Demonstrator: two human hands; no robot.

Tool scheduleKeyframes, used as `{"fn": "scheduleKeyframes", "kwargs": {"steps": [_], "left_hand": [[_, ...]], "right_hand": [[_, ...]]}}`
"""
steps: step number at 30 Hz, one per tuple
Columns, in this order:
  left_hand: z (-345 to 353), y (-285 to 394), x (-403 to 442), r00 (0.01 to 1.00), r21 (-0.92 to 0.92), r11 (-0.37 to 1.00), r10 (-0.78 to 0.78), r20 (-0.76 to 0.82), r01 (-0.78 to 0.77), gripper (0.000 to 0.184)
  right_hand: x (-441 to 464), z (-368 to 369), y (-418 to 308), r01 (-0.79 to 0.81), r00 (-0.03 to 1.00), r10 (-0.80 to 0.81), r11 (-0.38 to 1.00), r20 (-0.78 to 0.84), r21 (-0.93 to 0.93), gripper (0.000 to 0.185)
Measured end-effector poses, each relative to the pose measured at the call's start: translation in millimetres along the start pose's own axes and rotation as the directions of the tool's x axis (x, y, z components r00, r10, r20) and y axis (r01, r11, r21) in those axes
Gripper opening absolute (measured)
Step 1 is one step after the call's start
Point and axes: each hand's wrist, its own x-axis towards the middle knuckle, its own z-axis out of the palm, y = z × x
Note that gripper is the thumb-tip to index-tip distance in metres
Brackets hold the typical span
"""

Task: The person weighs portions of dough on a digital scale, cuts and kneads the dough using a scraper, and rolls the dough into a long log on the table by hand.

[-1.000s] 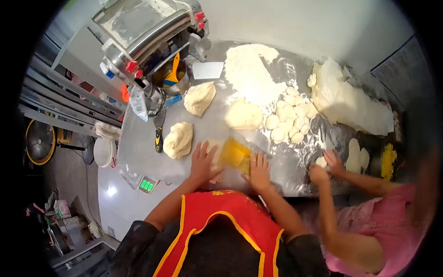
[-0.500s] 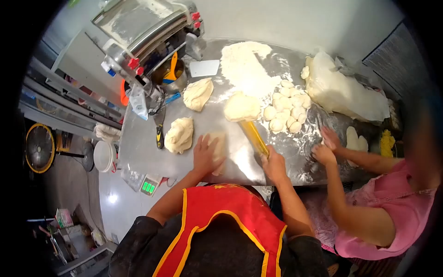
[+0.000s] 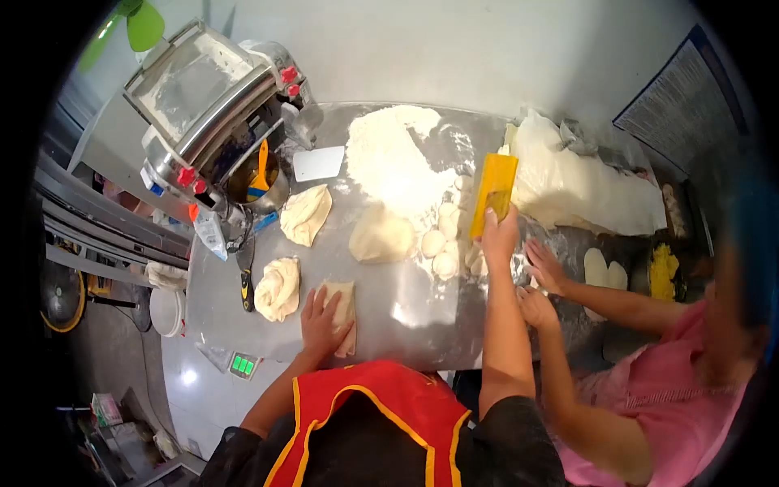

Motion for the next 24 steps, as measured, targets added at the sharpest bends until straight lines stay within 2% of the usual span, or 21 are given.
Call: {"fn": "scheduleKeyframes", "kwargs": {"steps": [2,5,8,10,12,14,15,16,17,19,21,22,23,24], "left_hand": [[-0.2,1.9,3.3,1.000,0.021,1.000,-0.020,0.015,0.020,0.066],[-0.9,5.9,6.1,1.000,0.028,0.999,-0.029,0.003,0.029,0.065],[-2.7,11.2,14.8,0.999,0.008,0.999,-0.041,-0.010,0.041,0.067],[-5.1,12.7,14.2,0.997,0.013,0.997,-0.078,-0.010,0.078,0.068],[-3.9,17.7,19.2,0.993,0.037,0.993,-0.115,-0.009,0.116,0.069],[-5.2,21.0,26.0,0.991,0.086,0.987,-0.133,-0.006,0.133,0.072],[-4.6,21.9,28.9,0.990,0.104,0.985,-0.138,-0.001,0.137,0.072],[-3.4,22.4,32.5,0.990,0.120,0.983,-0.140,0.001,0.138,0.072],[-1.6,22.4,36.9,0.992,0.156,0.980,-0.121,-0.031,0.124,0.068],[1.3,19.7,45.2,0.992,0.144,0.982,-0.122,-0.026,0.124,0.063],[4.0,16.1,53.3,0.990,0.157,0.978,-0.139,0.001,0.137,0.057],[5.8,14.4,56.6,0.987,0.177,0.972,-0.158,0.028,0.151,0.054],[6.8,12.3,59.3,0.983,0.197,0.967,-0.176,0.052,0.162,0.051],[7.7,10.6,61.0,0.983,0.196,0.966,-0.179,0.048,0.166,0.049]], "right_hand": [[58.3,5.8,25.1,-0.007,1.000,0.007,1.000,0.029,-0.009,0.026],[124.0,24.4,28.7,-0.073,0.997,0.073,0.997,-0.020,-0.006,0.025],[200.2,43.1,66.1,-0.117,0.993,0.115,0.989,-0.033,-0.087,0.026],[298.7,61.1,177.6,-0.065,0.998,0.060,0.985,-0.036,-0.158,0.027],[265.2,64.1,99.5,-0.303,0.952,0.299,0.952,-0.065,-0.045,0.029],[256.6,68.2,88.2,-0.239,0.970,0.191,0.873,-0.152,-0.425,0.046],[245.1,73.7,89.5,-0.035,0.991,-0.036,0.856,-0.126,-0.517,0.050],[227.6,80.3,87.5,0.166,0.961,-0.263,0.788,-0.081,-0.593,0.053],[209.2,85.8,84.7,0.348,0.880,-0.475,0.673,-0.021,-0.652,0.057],[153.5,97.6,52.4,0.497,0.865,-0.457,0.727,0.207,-0.474,0.065],[93.5,117.9,35.6,0.458,0.832,-0.368,0.878,0.416,-0.140,0.066],[54.8,123.3,19.3,0.437,0.781,-0.330,0.895,0.531,-0.086,0.069],[30.2,130.5,24.0,0.465,0.635,-0.393,0.882,0.665,0.078,0.073],[1.1,135.4,23.3,0.578,0.568,-0.385,0.816,0.728,-0.020,0.083]]}}
